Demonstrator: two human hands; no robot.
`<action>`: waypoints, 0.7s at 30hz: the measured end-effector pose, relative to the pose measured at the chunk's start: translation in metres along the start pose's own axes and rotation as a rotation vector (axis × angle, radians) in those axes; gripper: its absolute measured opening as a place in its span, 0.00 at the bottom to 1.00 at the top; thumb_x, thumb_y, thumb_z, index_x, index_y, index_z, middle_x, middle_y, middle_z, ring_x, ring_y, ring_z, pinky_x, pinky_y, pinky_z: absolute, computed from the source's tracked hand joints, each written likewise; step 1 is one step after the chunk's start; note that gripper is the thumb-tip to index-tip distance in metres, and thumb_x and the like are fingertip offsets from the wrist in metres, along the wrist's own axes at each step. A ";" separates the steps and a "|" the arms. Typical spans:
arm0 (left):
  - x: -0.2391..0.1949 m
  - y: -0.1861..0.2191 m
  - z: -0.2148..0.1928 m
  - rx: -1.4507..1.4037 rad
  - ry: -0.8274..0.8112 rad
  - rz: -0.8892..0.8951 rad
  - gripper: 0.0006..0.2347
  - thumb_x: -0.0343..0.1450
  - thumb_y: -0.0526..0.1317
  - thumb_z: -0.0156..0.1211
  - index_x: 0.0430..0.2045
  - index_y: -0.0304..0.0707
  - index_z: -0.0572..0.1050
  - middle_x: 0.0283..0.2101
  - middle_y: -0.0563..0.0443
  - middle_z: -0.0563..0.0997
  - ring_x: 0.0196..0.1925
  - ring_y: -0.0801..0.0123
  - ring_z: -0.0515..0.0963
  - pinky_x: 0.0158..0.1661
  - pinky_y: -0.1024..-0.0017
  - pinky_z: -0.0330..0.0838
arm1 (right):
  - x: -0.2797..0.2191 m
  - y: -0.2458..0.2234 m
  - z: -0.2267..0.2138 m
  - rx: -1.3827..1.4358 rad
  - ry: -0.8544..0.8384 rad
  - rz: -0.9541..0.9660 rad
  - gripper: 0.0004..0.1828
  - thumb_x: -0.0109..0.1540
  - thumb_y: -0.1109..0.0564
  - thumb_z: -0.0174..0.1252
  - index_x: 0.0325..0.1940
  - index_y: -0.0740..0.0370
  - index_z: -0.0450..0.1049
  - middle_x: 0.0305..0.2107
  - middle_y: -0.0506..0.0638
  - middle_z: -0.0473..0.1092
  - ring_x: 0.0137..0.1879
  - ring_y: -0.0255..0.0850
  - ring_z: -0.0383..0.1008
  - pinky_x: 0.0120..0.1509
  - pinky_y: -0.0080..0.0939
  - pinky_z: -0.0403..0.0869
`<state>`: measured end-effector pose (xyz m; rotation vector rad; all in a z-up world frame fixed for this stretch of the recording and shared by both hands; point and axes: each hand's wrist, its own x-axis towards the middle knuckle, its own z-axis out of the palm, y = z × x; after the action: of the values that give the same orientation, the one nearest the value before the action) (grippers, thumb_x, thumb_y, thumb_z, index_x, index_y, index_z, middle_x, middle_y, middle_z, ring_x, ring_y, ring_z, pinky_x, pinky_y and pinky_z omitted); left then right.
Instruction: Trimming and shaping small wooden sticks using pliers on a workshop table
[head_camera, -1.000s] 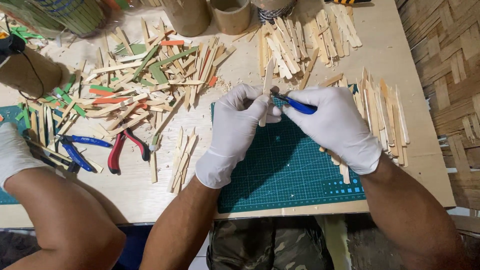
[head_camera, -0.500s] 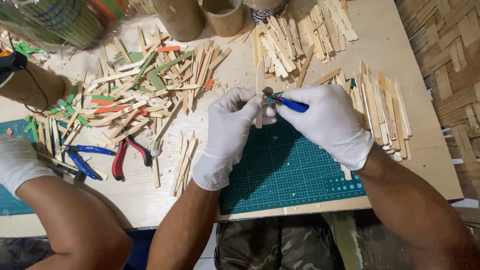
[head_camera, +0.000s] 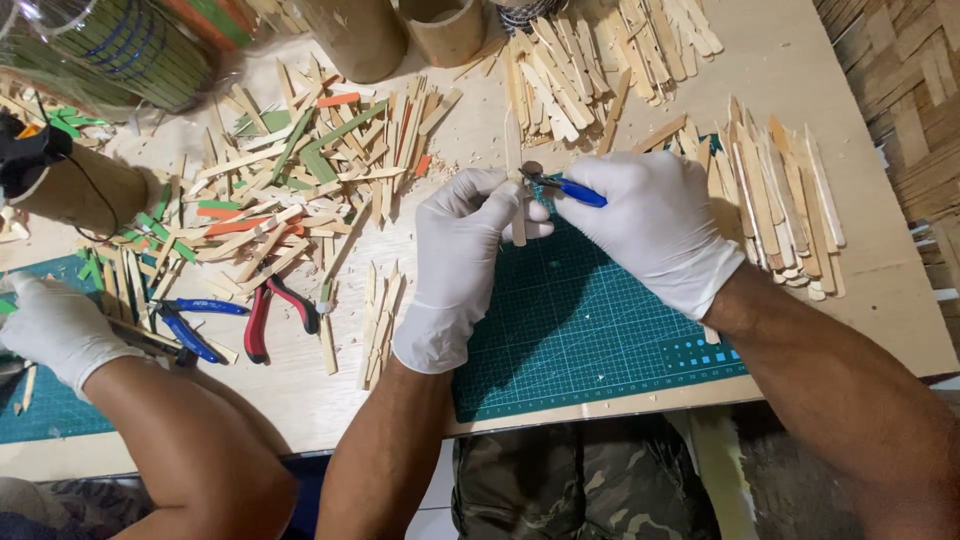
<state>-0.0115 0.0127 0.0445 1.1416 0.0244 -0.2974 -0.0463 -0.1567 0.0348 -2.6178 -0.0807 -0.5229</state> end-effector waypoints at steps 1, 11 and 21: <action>0.000 -0.001 0.000 0.000 0.000 0.000 0.01 0.67 0.26 0.58 0.25 0.23 0.73 0.22 0.33 0.79 0.25 0.61 0.85 0.32 0.66 0.88 | 0.000 -0.001 -0.001 0.000 0.000 0.000 0.04 0.60 0.52 0.71 0.33 0.51 0.83 0.15 0.47 0.70 0.20 0.44 0.72 0.24 0.36 0.65; 0.000 -0.002 -0.002 -0.037 -0.010 0.009 0.02 0.68 0.26 0.58 0.26 0.22 0.74 0.22 0.32 0.79 0.25 0.60 0.85 0.31 0.66 0.88 | 0.001 -0.002 -0.004 -0.013 0.000 -0.028 0.14 0.61 0.54 0.72 0.25 0.55 0.76 0.11 0.44 0.65 0.16 0.41 0.67 0.22 0.34 0.61; 0.014 -0.020 -0.009 0.050 0.099 0.038 0.03 0.68 0.29 0.61 0.28 0.25 0.76 0.28 0.36 0.81 0.31 0.61 0.86 0.36 0.66 0.87 | 0.006 -0.007 -0.002 0.190 -0.003 -0.033 0.08 0.57 0.61 0.68 0.41 0.58 0.82 0.29 0.57 0.78 0.37 0.56 0.80 0.34 0.50 0.75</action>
<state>-0.0020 0.0103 0.0200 1.2048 0.0828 -0.2092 -0.0426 -0.1510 0.0418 -2.4356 -0.1658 -0.4976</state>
